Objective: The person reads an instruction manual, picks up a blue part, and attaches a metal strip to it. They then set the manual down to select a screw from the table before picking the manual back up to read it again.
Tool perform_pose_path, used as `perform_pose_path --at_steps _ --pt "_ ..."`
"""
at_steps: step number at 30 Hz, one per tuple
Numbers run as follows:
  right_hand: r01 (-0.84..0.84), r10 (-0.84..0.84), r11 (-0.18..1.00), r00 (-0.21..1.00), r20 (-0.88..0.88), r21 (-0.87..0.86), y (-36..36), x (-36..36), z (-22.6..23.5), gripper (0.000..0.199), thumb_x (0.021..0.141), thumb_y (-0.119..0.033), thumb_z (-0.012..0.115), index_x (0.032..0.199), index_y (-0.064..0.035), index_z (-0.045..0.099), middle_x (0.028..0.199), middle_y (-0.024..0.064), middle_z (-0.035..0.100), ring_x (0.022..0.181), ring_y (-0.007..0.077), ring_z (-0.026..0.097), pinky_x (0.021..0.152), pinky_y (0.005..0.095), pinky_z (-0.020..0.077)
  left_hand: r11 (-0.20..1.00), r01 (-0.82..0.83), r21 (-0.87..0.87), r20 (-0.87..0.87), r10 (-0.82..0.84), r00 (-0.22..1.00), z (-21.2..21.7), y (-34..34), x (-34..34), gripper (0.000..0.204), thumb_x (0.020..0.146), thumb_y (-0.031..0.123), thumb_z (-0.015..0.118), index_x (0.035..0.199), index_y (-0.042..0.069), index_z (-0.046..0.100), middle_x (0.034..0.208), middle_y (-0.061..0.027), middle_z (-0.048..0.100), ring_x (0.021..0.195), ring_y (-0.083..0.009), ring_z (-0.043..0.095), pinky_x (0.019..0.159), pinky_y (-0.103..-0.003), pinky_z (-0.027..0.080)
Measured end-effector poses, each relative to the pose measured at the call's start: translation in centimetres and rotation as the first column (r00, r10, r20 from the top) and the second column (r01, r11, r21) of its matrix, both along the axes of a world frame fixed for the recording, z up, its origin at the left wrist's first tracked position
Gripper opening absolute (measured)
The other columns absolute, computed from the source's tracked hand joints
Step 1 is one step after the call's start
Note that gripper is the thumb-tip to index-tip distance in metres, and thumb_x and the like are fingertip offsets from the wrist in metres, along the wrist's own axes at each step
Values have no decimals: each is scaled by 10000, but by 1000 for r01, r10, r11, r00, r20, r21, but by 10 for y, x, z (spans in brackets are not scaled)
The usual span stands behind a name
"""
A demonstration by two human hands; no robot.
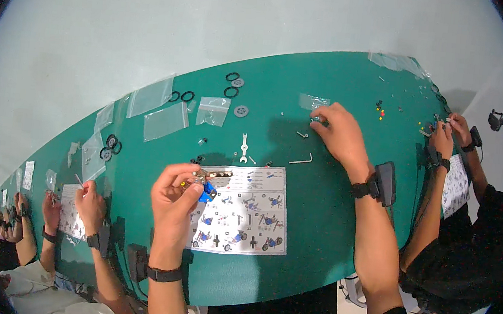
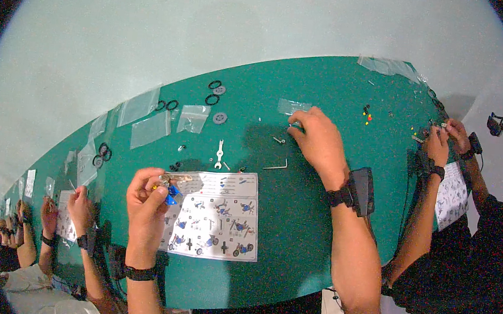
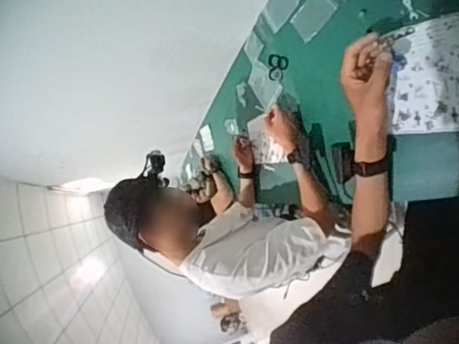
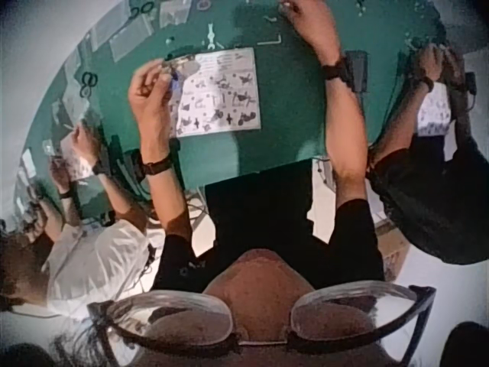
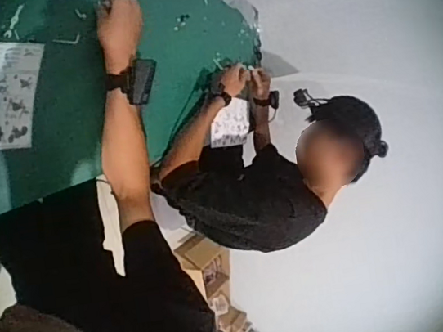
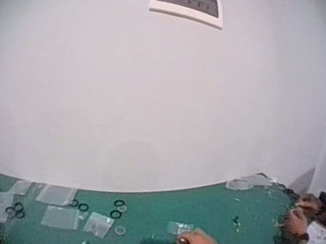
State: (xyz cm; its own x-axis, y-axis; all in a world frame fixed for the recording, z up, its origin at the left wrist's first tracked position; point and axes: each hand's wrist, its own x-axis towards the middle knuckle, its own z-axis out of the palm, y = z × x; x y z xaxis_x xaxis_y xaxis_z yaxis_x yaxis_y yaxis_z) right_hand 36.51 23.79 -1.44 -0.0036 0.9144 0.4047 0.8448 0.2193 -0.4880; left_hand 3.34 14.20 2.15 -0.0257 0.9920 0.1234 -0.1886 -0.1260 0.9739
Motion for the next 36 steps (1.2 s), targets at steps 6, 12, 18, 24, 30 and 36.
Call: perform_pose_path --at_steps 6,12,18,24,30,36 --pt "-3 -7 997 992 123 80 7 -3 -1 98 848 -145 654 897 -68 618 906 163 607 842 395 613 723 476 502 999 41 -27 118 -37 992 4 -1 4 272 861 -2 669 1126 40 622 943 -18 693 716 -23 540 560 -172 376" --pt "-90 81 991 993 87 100 0 -15 5 117 799 -61 678 860 -12 590 823 169 620 744 360 640 626 427 514 996 86 -12 69 -85 994 -1 -4 2 303 815 -77 682 1096 31 655 1006 -17 672 873 -59 589 713 -204 451" --pt "-431 129 881 612 -780 -193 -28 -55 32 85 877 -66 695 921 3 672 809 67 691 710 107 633 624 250 511 984 149 95 -94 -140 986 -2 -6 3 313 804 -99 698 1093 16 664 1092 -60 661 960 -88 592 722 -211 492" --pt "-651 282 755 430 -858 -78 -49 -91 33 176 925 -83 660 1067 12 702 846 36 693 723 85 627 657 239 520 985 168 47 -76 -164 984 2 -6 9 312 807 -99 699 1090 29 673 1080 -64 666 940 -81 582 676 -205 485" --pt "-695 217 716 308 -926 -63 -59 -106 36 118 905 -85 696 977 -1 653 827 29 667 709 86 618 654 236 516 941 320 -110 279 -279 919 -4 -8 7 297 864 -13 658 1153 35 613 1071 -85 667 909 -70 584 596 -171 429" --pt "-698 246 716 247 -937 4 -80 -112 53 147 868 -52 735 982 2 659 872 56 695 758 104 654 688 247 538 859 508 -61 661 -346 665 -8 -11 13 305 902 90 624 1195 57 548 1021 -119 653 907 -142 622 607 -190 447"
